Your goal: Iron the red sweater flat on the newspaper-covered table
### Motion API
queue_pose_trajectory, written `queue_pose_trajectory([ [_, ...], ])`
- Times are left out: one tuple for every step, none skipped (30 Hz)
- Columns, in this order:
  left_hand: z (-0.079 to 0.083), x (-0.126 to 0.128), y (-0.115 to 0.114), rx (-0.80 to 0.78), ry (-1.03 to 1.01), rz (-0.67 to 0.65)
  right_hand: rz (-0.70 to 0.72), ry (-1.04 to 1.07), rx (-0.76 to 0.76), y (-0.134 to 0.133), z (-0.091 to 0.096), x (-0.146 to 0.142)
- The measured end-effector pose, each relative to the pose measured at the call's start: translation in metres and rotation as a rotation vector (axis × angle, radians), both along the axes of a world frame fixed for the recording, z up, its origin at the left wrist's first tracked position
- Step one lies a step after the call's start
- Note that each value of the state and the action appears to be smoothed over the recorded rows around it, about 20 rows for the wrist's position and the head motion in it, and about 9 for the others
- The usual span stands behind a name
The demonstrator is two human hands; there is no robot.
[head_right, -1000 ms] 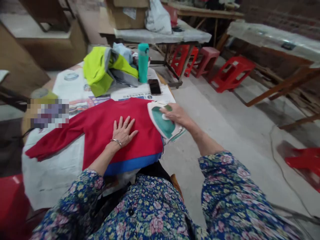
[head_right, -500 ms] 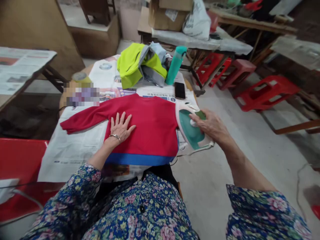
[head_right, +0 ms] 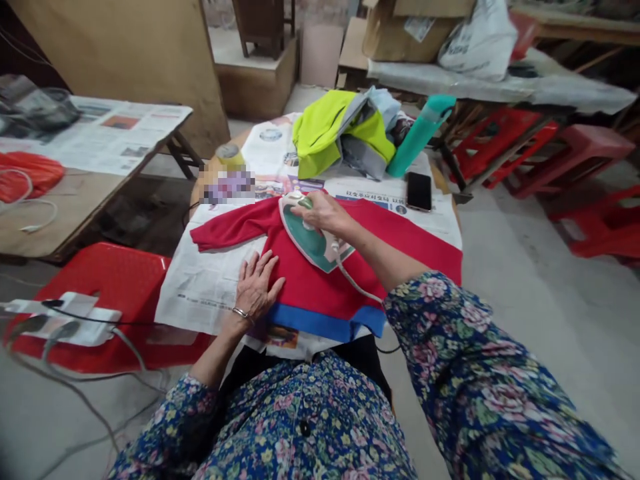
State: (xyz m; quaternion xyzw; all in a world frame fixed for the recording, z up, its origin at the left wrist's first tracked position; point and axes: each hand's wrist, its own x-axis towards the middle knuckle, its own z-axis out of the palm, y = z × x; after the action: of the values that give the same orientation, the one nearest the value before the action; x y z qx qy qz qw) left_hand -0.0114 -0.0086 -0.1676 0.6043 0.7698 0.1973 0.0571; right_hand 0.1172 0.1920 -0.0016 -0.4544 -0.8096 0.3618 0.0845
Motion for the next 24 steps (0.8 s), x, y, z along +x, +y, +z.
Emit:
queue_pose_trajectory([
  [-0.002,0.001,0.0,0.033,-0.023,0.012,0.023,-0.004,0.002,0.0,0.0,-0.006],
  [-0.004,0.001,0.0,0.074,-0.052,0.027,0.052,-0.003,-0.002,-0.001,0.0,-0.01],
  [-0.006,0.002,0.0,0.126,-0.093,0.048,0.088,0.004,-0.015,-0.002,0.001,-0.012],
  [-0.008,0.001,0.002,0.19,-0.154,0.079,0.129,0.016,-0.032,-0.004,0.003,-0.011],
  [-0.01,-0.001,0.004,0.262,-0.24,0.124,0.177,0.03,-0.052,-0.007,0.005,-0.008],
  [-0.012,-0.005,0.007,0.335,-0.352,0.188,0.222,0.041,-0.077,-0.01,0.006,-0.002],
  [-0.012,-0.011,0.011,0.402,-0.483,0.274,0.257,0.045,-0.103,-0.013,0.008,0.005],
  [-0.011,-0.02,0.016,0.459,-0.614,0.385,0.282,0.042,-0.129,-0.016,0.009,0.014],
  [-0.008,-0.031,0.021,0.504,-0.723,0.51,0.293,0.039,-0.15,-0.02,0.009,0.024],
  [-0.004,-0.045,0.025,0.531,-0.795,0.639,0.291,0.037,-0.165,-0.023,0.008,0.035],
  [0.002,-0.06,0.029,0.545,-0.807,0.761,0.275,0.033,-0.173,-0.027,0.007,0.047],
  [0.008,-0.076,0.031,0.547,-0.756,0.838,0.247,0.029,-0.17,-0.03,0.005,0.058],
  [0.015,-0.092,0.033,0.516,-0.664,0.882,0.211,0.022,-0.149,-0.033,0.002,0.07],
  [0.023,-0.107,0.033,0.447,-0.569,0.916,0.172,0.013,-0.11,-0.035,-0.002,0.081],
  [0.031,-0.12,0.033,0.36,-0.487,0.925,0.136,0.006,-0.059,-0.038,-0.005,0.092],
  [0.038,-0.131,0.033,0.263,-0.424,0.922,0.101,0.002,-0.007,-0.04,-0.009,0.102],
  [0.045,-0.14,0.032,0.162,-0.378,0.917,0.068,0.007,0.041,-0.042,-0.013,0.112],
  [0.052,-0.146,0.032,0.073,-0.344,0.909,0.036,0.017,0.075,-0.044,-0.017,0.121],
  [0.058,-0.15,0.033,0.002,-0.314,0.899,0.005,0.027,0.089,-0.046,-0.02,0.13],
  [0.063,-0.152,0.034,-0.046,-0.283,0.882,-0.025,0.037,0.087,-0.047,-0.024,0.137],
  [0.068,-0.154,0.035,-0.071,-0.25,0.857,-0.054,0.047,0.079,-0.049,-0.026,0.143],
  [0.071,-0.156,0.037,-0.079,-0.218,0.829,-0.078,0.053,0.068,-0.05,-0.029,0.148],
  [0.073,-0.157,0.039,-0.083,-0.193,0.805,-0.1,0.055,0.06,-0.052,-0.031,0.151],
  [0.075,-0.159,0.041,-0.075,-0.176,0.773,-0.119,0.053,0.059,-0.053,-0.032,0.152],
])
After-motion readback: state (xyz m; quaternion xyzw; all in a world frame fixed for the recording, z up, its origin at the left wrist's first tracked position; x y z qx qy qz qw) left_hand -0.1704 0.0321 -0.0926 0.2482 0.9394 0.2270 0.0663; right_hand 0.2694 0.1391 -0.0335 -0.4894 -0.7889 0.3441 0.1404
